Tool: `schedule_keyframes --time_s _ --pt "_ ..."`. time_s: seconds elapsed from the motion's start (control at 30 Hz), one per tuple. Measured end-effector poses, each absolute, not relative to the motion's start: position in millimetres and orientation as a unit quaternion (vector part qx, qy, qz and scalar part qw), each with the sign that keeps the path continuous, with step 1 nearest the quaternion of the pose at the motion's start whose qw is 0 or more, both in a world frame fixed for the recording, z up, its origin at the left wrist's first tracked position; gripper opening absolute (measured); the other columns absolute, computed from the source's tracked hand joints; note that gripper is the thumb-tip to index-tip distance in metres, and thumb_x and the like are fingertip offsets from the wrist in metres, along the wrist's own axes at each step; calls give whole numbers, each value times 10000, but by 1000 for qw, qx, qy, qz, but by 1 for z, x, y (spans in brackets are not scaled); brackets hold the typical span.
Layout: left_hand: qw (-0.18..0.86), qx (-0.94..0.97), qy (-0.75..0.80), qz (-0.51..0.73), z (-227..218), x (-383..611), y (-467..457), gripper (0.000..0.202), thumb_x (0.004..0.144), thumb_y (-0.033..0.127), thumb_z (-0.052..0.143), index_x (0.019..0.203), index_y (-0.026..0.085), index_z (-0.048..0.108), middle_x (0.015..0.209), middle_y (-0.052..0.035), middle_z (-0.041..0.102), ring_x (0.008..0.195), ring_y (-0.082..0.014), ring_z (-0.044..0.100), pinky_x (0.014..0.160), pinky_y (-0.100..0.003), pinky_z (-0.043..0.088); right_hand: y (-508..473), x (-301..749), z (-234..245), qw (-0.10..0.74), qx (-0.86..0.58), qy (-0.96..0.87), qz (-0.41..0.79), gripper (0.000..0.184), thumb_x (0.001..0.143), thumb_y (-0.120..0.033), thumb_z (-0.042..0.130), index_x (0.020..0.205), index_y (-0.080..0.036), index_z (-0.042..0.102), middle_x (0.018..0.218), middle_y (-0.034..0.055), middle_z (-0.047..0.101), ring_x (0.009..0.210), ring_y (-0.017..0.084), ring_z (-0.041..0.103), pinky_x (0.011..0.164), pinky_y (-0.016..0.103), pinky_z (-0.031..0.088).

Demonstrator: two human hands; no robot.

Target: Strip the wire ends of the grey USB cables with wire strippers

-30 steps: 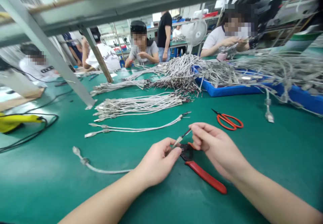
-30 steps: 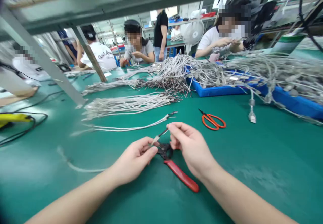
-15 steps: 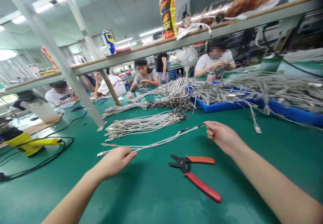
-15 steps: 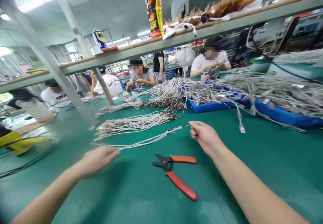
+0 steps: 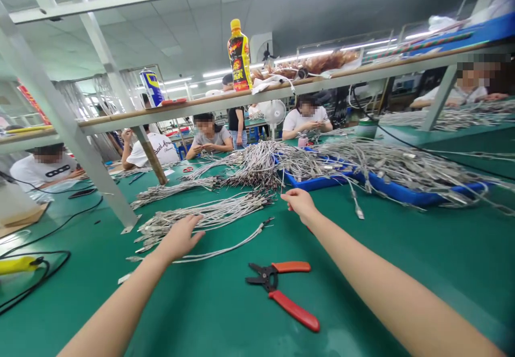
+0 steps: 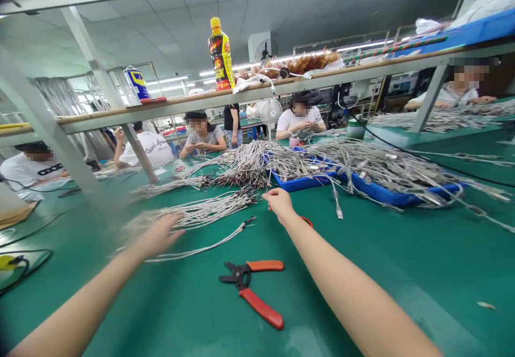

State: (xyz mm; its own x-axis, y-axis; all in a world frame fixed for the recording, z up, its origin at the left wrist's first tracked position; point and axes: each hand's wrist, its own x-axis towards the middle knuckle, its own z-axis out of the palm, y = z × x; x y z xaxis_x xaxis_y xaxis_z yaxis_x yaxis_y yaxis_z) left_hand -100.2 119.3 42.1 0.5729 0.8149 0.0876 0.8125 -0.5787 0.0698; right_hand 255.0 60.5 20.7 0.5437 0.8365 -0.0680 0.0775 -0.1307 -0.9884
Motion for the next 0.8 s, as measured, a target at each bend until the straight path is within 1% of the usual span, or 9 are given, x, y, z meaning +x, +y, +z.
schedule_keyframes --time_s 0.1,0.17,0.27,0.37,0.43,0.5,0.57,0.7,0.8 --pt "56 903 422 53 15 -89 97 411 916 437 423 1167 192 637 1172 -114 645 1098 -258 583 966 -354 433 42 250 1 526 -681 -384 333 171 920 -287 596 967 -125 624 868 20 647 662 116 617 580 258 537" --pt "81 910 403 56 4 -79 85 386 913 451 440 1112 216 672 1099 -94 663 1032 -244 607 925 -339 458 32 240 -9 506 -671 -425 336 178 919 -297 599 902 -122 629 783 -3 638 590 97 591 538 236 514" --pt "106 913 388 72 -1 -62 74 355 906 434 470 1097 227 685 1044 -90 667 984 -244 616 882 -343 473 20 220 -17 493 -634 -500 324 195 903 -300 615 828 -123 646 652 -33 610 517 91 560 508 228 483" --pt "121 910 384 102 -1 -48 68 321 892 395 505 1082 216 692 1013 -99 667 969 -262 616 859 -371 477 5 204 -15 505 -582 -573 278 198 882 -271 603 770 -137 695 549 -23 594 520 126 571 513 240 457" --pt "133 905 382 129 -2 -42 65 301 887 374 519 1068 210 695 997 -99 669 961 -268 616 854 -383 479 -7 197 -11 521 -545 -614 235 204 892 -258 563 809 -151 715 586 1 623 563 148 587 548 257 462" --pt "147 900 378 163 -4 -37 60 286 889 359 525 1070 208 688 1007 -97 669 973 -263 612 870 -384 477 -17 192 -6 539 -505 -647 188 190 901 -249 544 853 -161 705 703 33 663 631 161 602 609 278 478" --pt "163 892 370 203 -5 -35 52 280 900 344 518 1087 201 671 1046 -102 661 1009 -256 602 907 -387 467 -25 188 -4 553 -464 -677 143 152 893 -238 564 833 -167 685 781 58 672 701 173 608 663 298 485" --pt "209 876 331 281 1 -34 31 282 926 340 502 1135 194 621 1111 -102 638 1061 -215 584 943 -357 463 -35 179 -5 556 -383 -733 80 73 847 -180 643 775 -185 633 720 41 648 701 168 591 665 297 492" --pt "252 872 279 314 10 -36 13 290 880 344 603 1145 226 612 1129 -74 640 1070 -186 584 946 -318 464 -44 175 -4 557 -308 -771 -21 163 800 -77 690 772 -184 570 702 25 621 655 140 565 608 262 484"
